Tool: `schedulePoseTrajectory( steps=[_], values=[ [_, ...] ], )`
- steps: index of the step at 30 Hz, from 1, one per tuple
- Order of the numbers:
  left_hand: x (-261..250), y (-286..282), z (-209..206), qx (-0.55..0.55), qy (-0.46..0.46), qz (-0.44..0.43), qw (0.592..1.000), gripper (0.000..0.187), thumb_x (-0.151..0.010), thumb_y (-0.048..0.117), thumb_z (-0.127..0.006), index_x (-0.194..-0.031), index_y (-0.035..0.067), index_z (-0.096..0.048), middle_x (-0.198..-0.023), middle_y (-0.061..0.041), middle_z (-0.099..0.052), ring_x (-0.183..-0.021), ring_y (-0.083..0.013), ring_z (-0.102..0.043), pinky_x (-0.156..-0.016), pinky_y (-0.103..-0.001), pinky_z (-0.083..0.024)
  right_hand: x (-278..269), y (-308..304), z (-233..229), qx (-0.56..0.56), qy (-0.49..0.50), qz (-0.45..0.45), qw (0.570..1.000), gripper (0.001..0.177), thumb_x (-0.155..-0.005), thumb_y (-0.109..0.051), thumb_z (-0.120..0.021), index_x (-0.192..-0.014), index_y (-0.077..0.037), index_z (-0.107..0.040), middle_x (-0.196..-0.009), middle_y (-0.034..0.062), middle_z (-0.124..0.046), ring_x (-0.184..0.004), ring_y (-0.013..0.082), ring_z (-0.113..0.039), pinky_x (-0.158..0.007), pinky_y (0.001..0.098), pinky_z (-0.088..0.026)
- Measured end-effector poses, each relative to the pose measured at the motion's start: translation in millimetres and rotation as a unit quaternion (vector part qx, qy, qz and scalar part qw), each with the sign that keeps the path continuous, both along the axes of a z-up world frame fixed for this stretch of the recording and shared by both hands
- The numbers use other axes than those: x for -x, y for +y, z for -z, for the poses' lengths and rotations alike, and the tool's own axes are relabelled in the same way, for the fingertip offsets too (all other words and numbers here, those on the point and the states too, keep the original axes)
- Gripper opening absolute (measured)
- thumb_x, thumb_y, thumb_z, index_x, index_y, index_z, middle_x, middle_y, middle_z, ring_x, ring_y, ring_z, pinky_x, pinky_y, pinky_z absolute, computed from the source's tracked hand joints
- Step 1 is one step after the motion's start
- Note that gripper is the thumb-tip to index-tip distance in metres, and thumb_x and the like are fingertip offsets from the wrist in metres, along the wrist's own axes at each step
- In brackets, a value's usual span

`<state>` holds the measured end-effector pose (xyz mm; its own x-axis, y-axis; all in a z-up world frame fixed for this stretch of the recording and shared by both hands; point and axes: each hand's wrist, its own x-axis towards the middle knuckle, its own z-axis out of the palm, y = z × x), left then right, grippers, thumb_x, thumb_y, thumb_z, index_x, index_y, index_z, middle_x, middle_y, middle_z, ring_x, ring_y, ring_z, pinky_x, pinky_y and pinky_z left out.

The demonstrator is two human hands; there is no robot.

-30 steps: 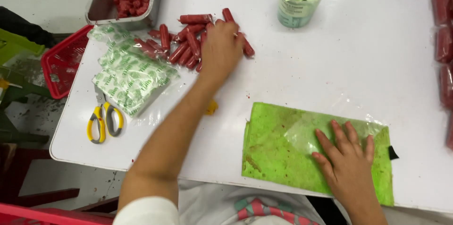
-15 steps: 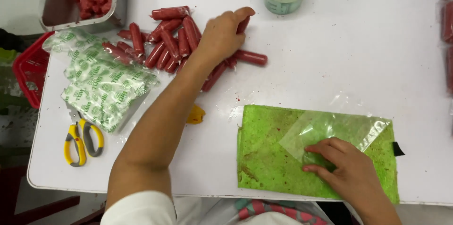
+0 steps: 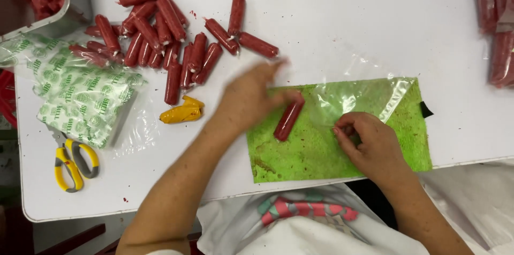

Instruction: A person is manually packaging small red sausages into plastic bags, inserting labels, and sealing them using a heat sealer.

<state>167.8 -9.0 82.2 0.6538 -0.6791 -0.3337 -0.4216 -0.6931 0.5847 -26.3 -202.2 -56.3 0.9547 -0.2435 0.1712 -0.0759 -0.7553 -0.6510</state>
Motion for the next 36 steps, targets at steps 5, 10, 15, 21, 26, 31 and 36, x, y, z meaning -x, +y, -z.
schedulePoseTrajectory(
  steps=[5, 10, 15, 21, 26, 31, 36],
  values=[
    [-92, 9, 67, -0.043, -0.354, 0.119, 0.927, 0.049, -0.091, 0.004, -0.068, -0.136, 0.022, -0.063, -0.135, -0.008, -0.059, -0.130, -0.0327, -0.045, -0.096, -0.051, -0.048, -5, -2, 6, 0.107, -0.092, -0.104, 0.984, 0.007, -0.089, -0.016, -0.065, -0.093, -0.020, -0.070, -0.092, -0.0005, -0.069, -0.091, 0.0260, -0.069, -0.079, 0.0404, -0.056],
    [-95, 19, 100, 0.040, -0.467, 0.116, 0.876, 0.023, -0.091, 0.013, -0.075, -0.110, 0.025, -0.072, -0.102, 0.002, -0.071, -0.113, -0.0187, -0.056, -0.100, -0.043, -0.039, -2, 9, -3, 0.118, -0.121, -0.067, 0.983, 0.015, -0.084, -0.015, -0.069, -0.096, -0.023, -0.072, -0.088, -0.0023, -0.067, -0.085, 0.0222, -0.067, -0.077, 0.0344, -0.055],
    [11, 49, 60, 0.134, -0.268, -0.050, 0.953, 0.036, -0.089, 0.025, -0.071, -0.121, 0.009, -0.069, -0.083, -0.017, -0.073, -0.085, -0.0371, -0.070, -0.075, -0.049, -0.055, 7, 7, -4, 0.174, -0.088, -0.019, 0.981, 0.020, -0.089, -0.018, -0.067, -0.105, -0.027, -0.075, -0.098, -0.0026, -0.068, -0.095, 0.0203, -0.068, -0.085, 0.0338, -0.055],
    [35, 79, 37, 0.248, -0.169, -0.053, 0.952, 0.024, -0.090, -0.009, -0.060, -0.103, 0.007, -0.074, -0.092, -0.012, -0.066, -0.092, -0.0323, -0.067, -0.086, -0.041, -0.057, 16, 3, -7, 0.132, -0.103, -0.044, 0.985, 0.033, -0.089, -0.005, -0.061, -0.111, -0.025, -0.076, -0.104, -0.0020, -0.071, -0.097, 0.0210, -0.068, -0.089, 0.0348, -0.056],
    [12, 57, 52, 0.192, -0.076, 0.033, 0.978, 0.032, -0.081, -0.010, -0.060, -0.100, 0.011, -0.074, -0.098, -0.015, -0.064, -0.096, -0.0420, -0.067, -0.087, -0.050, -0.056, 12, 8, -9, 0.133, -0.105, -0.033, 0.985, 0.035, -0.087, -0.003, -0.062, -0.111, -0.024, -0.076, -0.104, -0.0010, -0.071, -0.095, 0.0215, -0.067, -0.089, 0.0353, -0.056],
    [-27, 12, 25, 0.007, 0.014, 0.071, 0.997, 0.051, -0.081, -0.005, -0.053, -0.123, 0.016, -0.072, -0.117, -0.022, -0.068, -0.113, -0.0494, -0.063, -0.103, -0.057, -0.048, 7, 14, -21, 0.125, -0.132, -0.001, 0.983, 0.022, -0.084, -0.006, -0.071, -0.099, -0.021, -0.078, -0.101, 0.0010, -0.073, -0.088, 0.0224, -0.068, -0.082, 0.0351, -0.056],
    [-134, -24, 111, 0.015, -0.315, -0.066, 0.947, 0.054, -0.082, 0.000, -0.065, -0.134, 0.001, -0.049, -0.110, -0.023, -0.060, -0.104, -0.0412, -0.055, -0.077, -0.053, -0.053, 12, 7, -18, 0.134, -0.114, -0.044, 0.983, 0.035, -0.084, 0.005, -0.066, -0.106, -0.018, -0.078, -0.117, 0.0052, -0.071, -0.093, 0.0228, -0.064, -0.074, 0.0353, -0.053]
  ],
)
